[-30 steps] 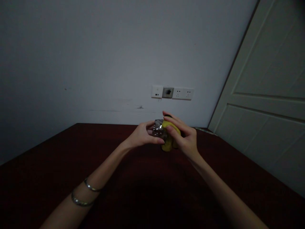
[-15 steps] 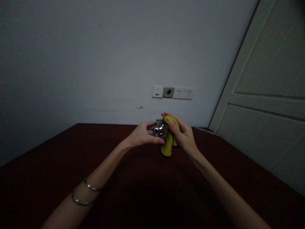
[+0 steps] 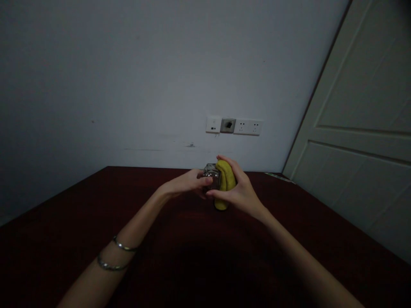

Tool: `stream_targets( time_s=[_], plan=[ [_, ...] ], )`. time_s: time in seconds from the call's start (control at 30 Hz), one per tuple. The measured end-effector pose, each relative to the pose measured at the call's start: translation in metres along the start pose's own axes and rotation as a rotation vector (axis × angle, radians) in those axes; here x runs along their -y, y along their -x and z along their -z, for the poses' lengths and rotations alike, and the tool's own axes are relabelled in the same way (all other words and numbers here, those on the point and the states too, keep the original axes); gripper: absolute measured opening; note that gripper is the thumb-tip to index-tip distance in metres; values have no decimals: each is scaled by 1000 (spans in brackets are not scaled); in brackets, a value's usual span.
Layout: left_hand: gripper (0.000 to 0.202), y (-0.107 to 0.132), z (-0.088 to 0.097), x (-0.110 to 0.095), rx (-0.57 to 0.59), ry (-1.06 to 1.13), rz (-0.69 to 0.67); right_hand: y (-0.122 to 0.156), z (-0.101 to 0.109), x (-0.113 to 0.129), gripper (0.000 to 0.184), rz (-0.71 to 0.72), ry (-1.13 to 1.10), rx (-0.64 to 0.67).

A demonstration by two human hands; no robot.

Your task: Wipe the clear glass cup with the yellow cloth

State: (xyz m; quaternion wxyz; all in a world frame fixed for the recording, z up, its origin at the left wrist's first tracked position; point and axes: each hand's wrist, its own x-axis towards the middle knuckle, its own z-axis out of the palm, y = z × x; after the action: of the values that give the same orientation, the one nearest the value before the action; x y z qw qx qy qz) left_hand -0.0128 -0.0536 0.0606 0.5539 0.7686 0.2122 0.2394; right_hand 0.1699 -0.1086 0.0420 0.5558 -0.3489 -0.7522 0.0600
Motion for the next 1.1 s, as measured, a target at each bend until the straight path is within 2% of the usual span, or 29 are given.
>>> stream_targets(
  time_s=[0.1,0.23,0.27,0.33,0.43,0.53,0.63,0.73,0.8,0.87,0.93,1.03,1.1],
  plan=[
    [80,1,5,0,40,-102,-16,0,-3,-9,84,-165,-135,-21],
    [107,-2,1,1,-133,-259,-94,-4,-9,-14,80,-387,-253,-91],
    [106,-3,-1,1,-172,-308,-111,-5,-10,-14,78,-424,-271,-101],
    [90,-5,-4,2,-217,-363,-151,-6,-11,-14,77,-459,-303,-103],
    [72,-5,-6,4,-249,-429,-215,-7,-12,-13,77,-420,-319,-89],
    [81,-5,-6,4,-299,-508,-293,-6,-11,-13,62,-354,-289,-89],
    [93,-4,-6,6,-338,-566,-309,-5,-11,-10,45,-284,-231,-112],
    [95,-5,-7,9,-349,-592,-346,-2,-10,-7,34,-95,-110,-128],
    [94,-6,-8,12,-348,-600,-399,0,-9,-4,28,82,-21,-96],
    [93,-7,-9,13,-344,-595,-439,1,-9,-3,26,189,8,-74],
    [93,-7,-10,14,-343,-595,-460,-1,-10,-4,24,160,-44,-125],
    [93,-7,-11,13,-332,-632,-487,-7,-12,-6,25,-81,-214,-247],
    [93,-7,-12,11,-311,-649,-493,-11,-13,-7,29,-231,-301,-282]
  ],
)
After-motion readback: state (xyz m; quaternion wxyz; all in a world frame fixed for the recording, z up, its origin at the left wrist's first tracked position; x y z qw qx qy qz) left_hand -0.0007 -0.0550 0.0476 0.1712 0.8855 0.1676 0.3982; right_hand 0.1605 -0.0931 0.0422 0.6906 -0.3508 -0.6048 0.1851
